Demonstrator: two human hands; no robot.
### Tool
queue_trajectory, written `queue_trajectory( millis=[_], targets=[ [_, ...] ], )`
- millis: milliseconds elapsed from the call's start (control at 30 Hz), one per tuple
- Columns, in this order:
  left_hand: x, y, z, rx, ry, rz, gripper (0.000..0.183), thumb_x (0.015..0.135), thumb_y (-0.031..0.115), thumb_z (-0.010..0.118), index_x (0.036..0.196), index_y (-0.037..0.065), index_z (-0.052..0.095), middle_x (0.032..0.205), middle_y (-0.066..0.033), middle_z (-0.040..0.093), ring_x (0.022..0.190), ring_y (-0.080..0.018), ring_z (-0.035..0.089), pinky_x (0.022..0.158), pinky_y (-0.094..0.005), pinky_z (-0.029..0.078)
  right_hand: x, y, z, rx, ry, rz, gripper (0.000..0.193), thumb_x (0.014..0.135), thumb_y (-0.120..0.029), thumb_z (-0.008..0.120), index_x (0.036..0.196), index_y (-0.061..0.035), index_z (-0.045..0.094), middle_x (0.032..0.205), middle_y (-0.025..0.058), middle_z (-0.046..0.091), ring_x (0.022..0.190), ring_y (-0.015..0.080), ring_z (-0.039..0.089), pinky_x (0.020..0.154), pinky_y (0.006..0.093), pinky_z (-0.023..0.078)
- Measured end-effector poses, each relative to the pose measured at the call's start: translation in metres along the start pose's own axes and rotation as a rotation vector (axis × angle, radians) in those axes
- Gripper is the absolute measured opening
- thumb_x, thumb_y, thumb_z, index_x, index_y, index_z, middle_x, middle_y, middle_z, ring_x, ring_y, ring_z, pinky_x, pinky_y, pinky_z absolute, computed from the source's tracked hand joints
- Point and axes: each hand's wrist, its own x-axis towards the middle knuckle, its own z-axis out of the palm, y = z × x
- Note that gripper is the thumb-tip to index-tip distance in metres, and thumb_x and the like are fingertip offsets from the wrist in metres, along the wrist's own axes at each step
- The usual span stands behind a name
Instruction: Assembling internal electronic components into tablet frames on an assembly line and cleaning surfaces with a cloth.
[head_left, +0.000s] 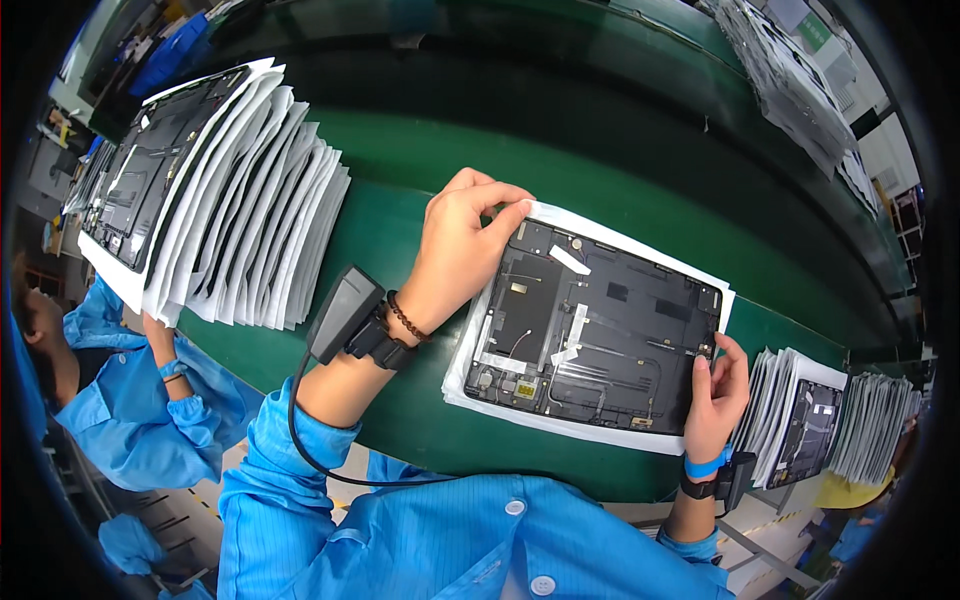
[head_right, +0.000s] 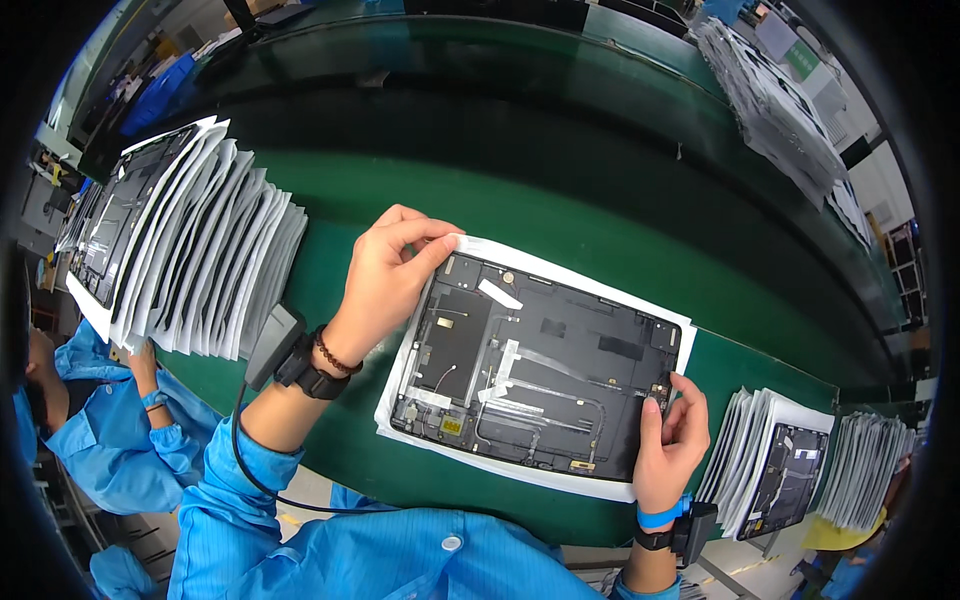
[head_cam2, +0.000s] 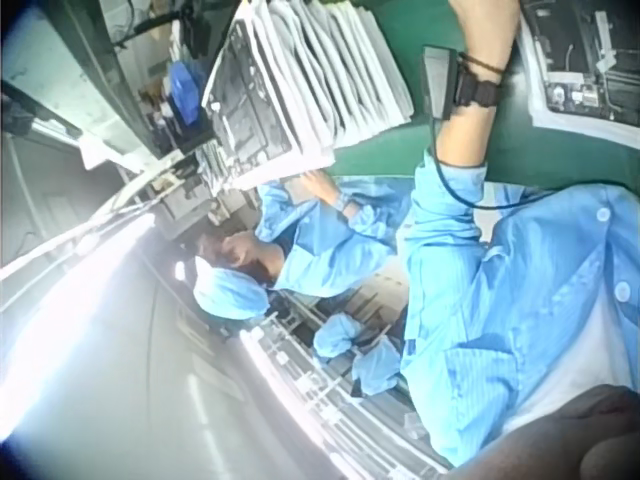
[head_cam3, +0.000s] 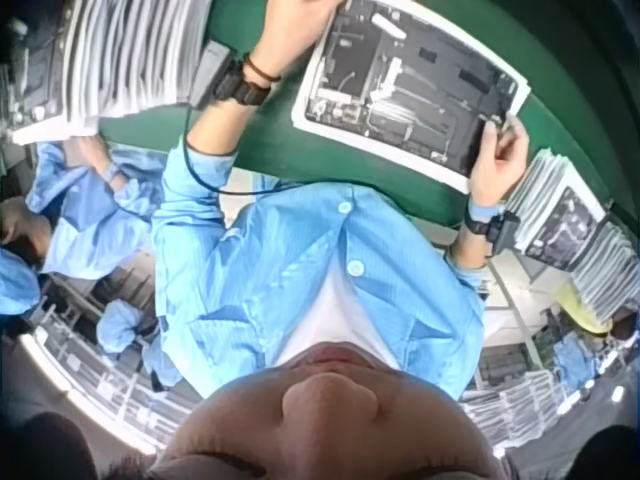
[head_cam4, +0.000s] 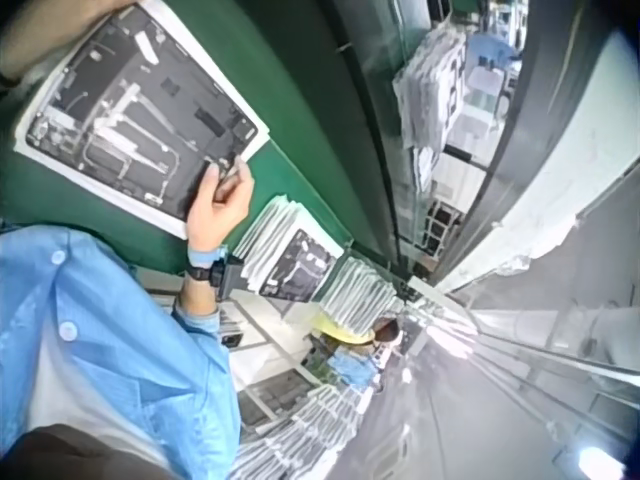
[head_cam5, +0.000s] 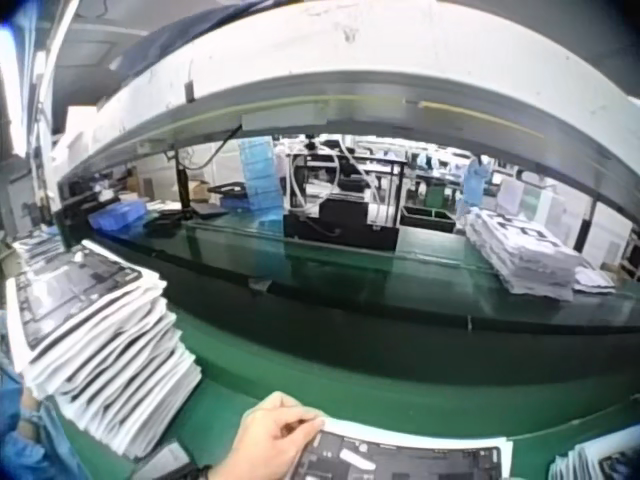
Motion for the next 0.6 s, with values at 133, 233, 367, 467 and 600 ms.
queue_trajectory(
  millis=[133, 233, 367, 467, 600],
  targets=[
    [-0.004, -0.002, -0.001, 0.041, 0.055, 0.244, 0.010, 0.090, 0.006, 0.071, 0.097, 0.001, 0.076, 0.089, -0.0076, 0.069, 0.079, -0.0156, 0.062, 0.068, -0.0289, 0.050, -0.002, 0.004, 0.000, 0.071, 0.007, -0.010, 0.033, 0.092, -0.004, 0.067, 0.124, -0.0004, 0.061, 0.075, -0.0056, 0.036, 0.064, 0.0037, 0.030, 0.056, 0.0214, 0.023],
    [-0.004, 0.005, -0.002, -0.008, 0.069, 0.227, 0.007, 0.090, 0.003, 0.068, 0.094, 0.000, 0.074, 0.088, -0.0091, 0.071, 0.081, -0.0193, 0.063, 0.070, -0.0306, 0.050, -0.004, 0.007, 0.001, 0.127, 0.017, -0.008, 0.033, 0.093, -0.002, 0.065, 0.126, -0.0003, 0.060, 0.078, -0.0054, 0.037, 0.067, 0.0034, 0.031, 0.057, 0.0205, 0.024],
    [-0.003, 0.010, -0.004, 0.111, 0.118, 0.371, 0.004, 0.089, 0.000, 0.068, 0.092, 0.000, 0.071, 0.085, -0.0094, 0.071, 0.080, -0.0235, 0.063, 0.071, -0.0327, 0.051, -0.005, 0.009, 0.002, 0.157, 0.017, 0.010, 0.034, 0.093, -0.001, 0.063, 0.127, -0.0004, 0.059, 0.081, -0.0048, 0.037, 0.069, 0.0033, 0.032, 0.059, 0.0195, 0.025],
    [-0.002, 0.012, -0.002, 0.167, 0.156, 0.434, 0.004, 0.087, -0.002, 0.067, 0.090, 0.000, 0.070, 0.084, -0.0093, 0.071, 0.079, -0.0262, 0.062, 0.072, -0.0344, 0.051, -0.004, 0.007, 0.003, 0.161, 0.021, 0.015, 0.034, 0.093, 0.000, 0.063, 0.127, -0.0006, 0.058, 0.081, -0.0047, 0.037, 0.069, 0.0034, 0.032, 0.059, 0.0197, 0.025],
    [0.001, 0.009, -0.002, 0.226, 0.163, 0.465, 0.004, 0.086, -0.002, 0.068, 0.089, 0.000, 0.070, 0.084, -0.0092, 0.070, 0.077, -0.0271, 0.061, 0.070, -0.0359, 0.050, -0.001, 0.005, 0.004, 0.177, 0.029, 0.017, 0.034, 0.093, 0.000, 0.063, 0.127, -0.0007, 0.058, 0.082, -0.0047, 0.037, 0.069, 0.0036, 0.032, 0.059, 0.0197, 0.026]
  ],
)
